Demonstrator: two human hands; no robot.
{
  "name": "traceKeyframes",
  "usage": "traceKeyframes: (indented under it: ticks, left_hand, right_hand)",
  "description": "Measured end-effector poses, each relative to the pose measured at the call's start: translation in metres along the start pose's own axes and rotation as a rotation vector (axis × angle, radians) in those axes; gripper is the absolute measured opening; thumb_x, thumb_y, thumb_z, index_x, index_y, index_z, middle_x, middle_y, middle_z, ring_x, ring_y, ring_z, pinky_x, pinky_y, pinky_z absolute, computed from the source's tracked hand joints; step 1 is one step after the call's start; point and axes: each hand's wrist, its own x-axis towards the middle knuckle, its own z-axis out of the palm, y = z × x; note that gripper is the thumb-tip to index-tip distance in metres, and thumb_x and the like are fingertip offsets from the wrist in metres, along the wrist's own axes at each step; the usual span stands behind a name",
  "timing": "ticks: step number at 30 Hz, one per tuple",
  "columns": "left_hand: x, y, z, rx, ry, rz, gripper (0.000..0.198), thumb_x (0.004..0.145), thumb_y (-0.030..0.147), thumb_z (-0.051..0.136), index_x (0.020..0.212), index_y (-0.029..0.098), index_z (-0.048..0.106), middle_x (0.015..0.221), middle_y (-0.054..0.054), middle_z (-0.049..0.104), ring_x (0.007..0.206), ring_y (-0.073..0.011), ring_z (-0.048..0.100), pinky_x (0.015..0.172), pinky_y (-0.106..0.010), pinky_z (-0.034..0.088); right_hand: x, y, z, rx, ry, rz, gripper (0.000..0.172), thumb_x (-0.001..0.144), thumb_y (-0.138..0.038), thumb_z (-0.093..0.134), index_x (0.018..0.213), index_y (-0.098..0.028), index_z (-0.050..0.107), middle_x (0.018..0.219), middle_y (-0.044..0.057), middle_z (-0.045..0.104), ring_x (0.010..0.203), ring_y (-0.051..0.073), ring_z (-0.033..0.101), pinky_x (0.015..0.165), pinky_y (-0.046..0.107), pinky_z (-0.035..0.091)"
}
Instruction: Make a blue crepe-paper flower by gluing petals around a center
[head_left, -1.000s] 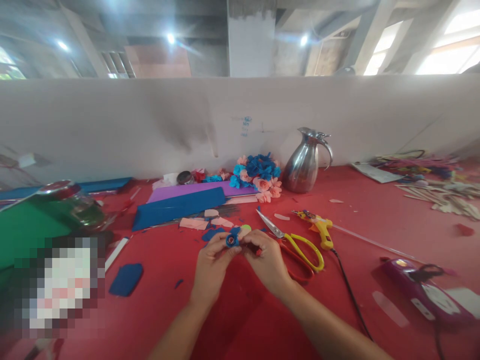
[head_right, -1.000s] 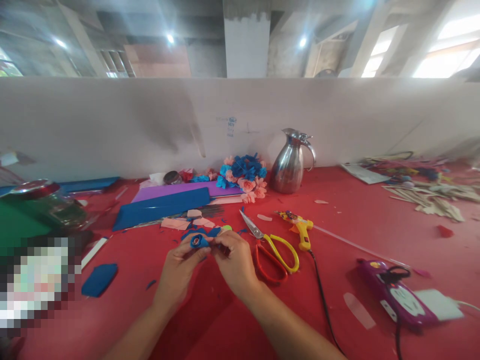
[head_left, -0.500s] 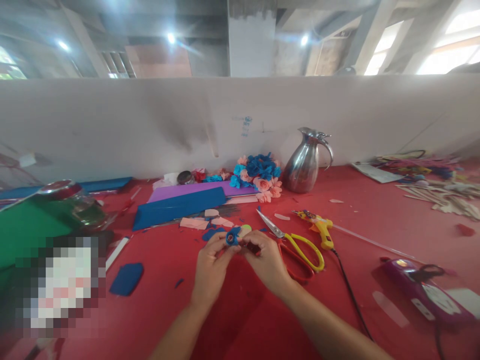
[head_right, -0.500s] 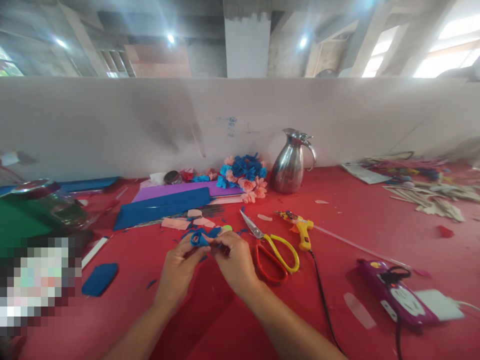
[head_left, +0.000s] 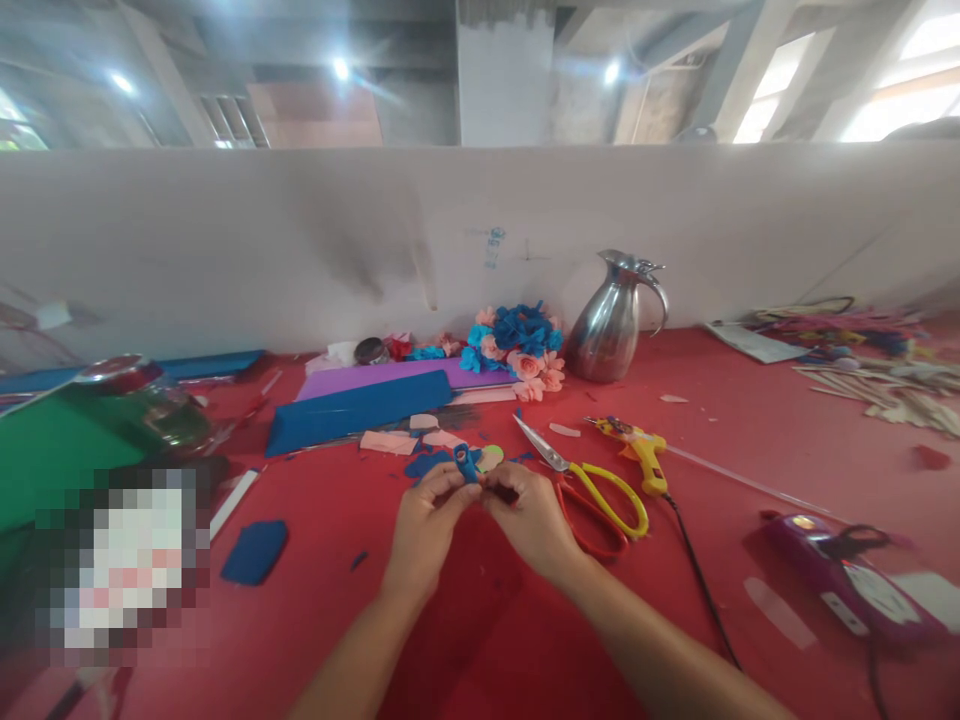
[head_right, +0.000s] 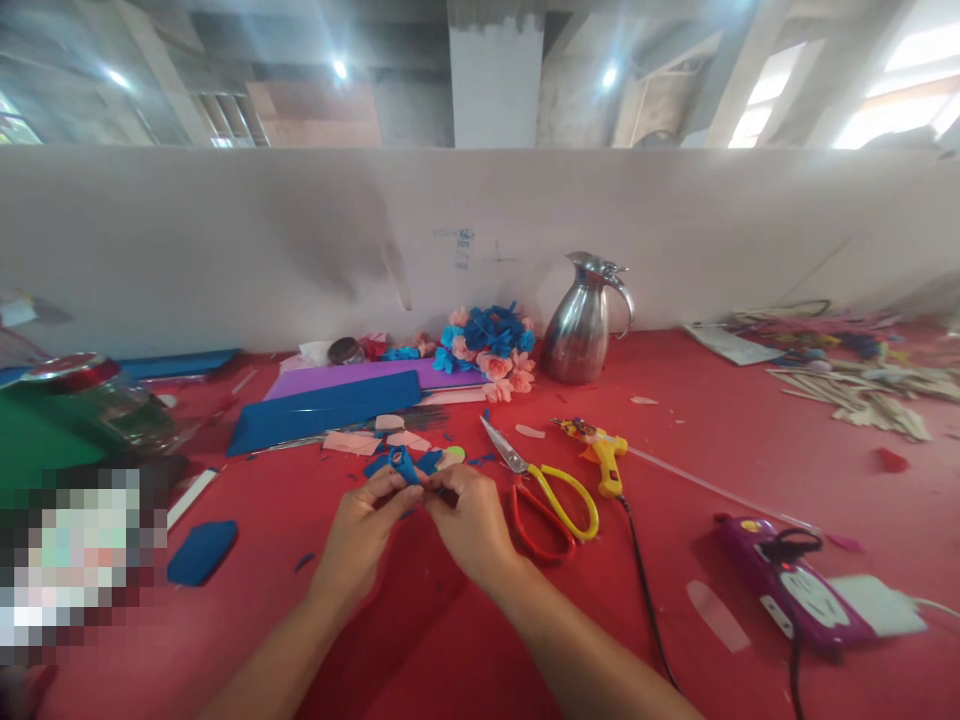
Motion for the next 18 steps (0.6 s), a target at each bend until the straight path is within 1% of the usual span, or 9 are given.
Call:
traceKeyframes:
  ticks: [4,7,9,12,16,18]
  left_hand:
    - [0.0007,-0.0040,-0.0005,0.001,-0.005,-0.005,0.014,0.072,0.028,0.066,0.078,0.021,0.076,0.084,-0.004,0.067,0.083,-0.0206,0.059,0.079,-0.030,0.045]
    - [0.0017,-0.0064,-0.0014,0.005,0.005,0.001,0.013,0.073,0.030,0.066,0.074,0.022,0.076,0.084,-0.003,0.067,0.083,-0.0200,0.060,0.078,-0.029,0.045]
    - [0.0020,-0.0060,-0.0020,0.016,0.010,0.018,0.013,0.074,0.030,0.066,0.072,0.022,0.076,0.084,-0.003,0.067,0.084,-0.0198,0.061,0.079,-0.029,0.045]
    - [0.0019,-0.0042,-0.0032,0.062,0.016,0.054,0.012,0.074,0.030,0.066,0.075,0.024,0.076,0.083,-0.002,0.068,0.082,-0.0190,0.060,0.078,-0.028,0.046]
    - [0.0024,-0.0053,-0.0041,0.111,-0.004,0.064,0.012,0.075,0.029,0.065,0.076,0.023,0.076,0.082,-0.002,0.066,0.080,-0.0183,0.059,0.076,-0.027,0.045]
    - [0.0030,-0.0078,-0.0041,0.107,-0.023,0.052,0.013,0.075,0.028,0.064,0.074,0.021,0.075,0.081,-0.002,0.064,0.080,-0.0182,0.058,0.075,-0.027,0.045]
  right_hand:
    - [0.0005,0.0019,0.0000,0.014,-0.013,0.011,0.014,0.074,-0.018,0.057,0.069,-0.020,0.069,0.068,0.001,0.067,0.063,0.015,0.059,0.059,0.025,0.044]
    - [0.0007,0.0017,-0.0005,0.015,-0.030,0.035,0.011,0.073,-0.019,0.059,0.072,-0.021,0.070,0.068,0.001,0.067,0.060,0.015,0.058,0.056,0.024,0.043]
    - [0.0010,0.0010,-0.0009,0.016,-0.048,0.043,0.011,0.073,-0.019,0.060,0.072,-0.021,0.071,0.070,0.001,0.067,0.061,0.015,0.058,0.056,0.024,0.042]
    - [0.0017,0.0005,-0.0014,0.002,-0.071,0.025,0.013,0.076,-0.019,0.059,0.073,-0.021,0.071,0.073,0.002,0.068,0.064,0.016,0.059,0.057,0.025,0.042]
    - [0.0021,0.0022,-0.0018,-0.021,-0.061,-0.005,0.014,0.076,-0.016,0.058,0.073,-0.021,0.071,0.072,0.002,0.068,0.066,0.016,0.060,0.060,0.025,0.043]
    - [0.0021,0.0035,-0.0017,-0.042,-0.060,0.013,0.013,0.076,-0.016,0.058,0.071,-0.020,0.070,0.070,0.002,0.067,0.065,0.016,0.060,0.060,0.025,0.043]
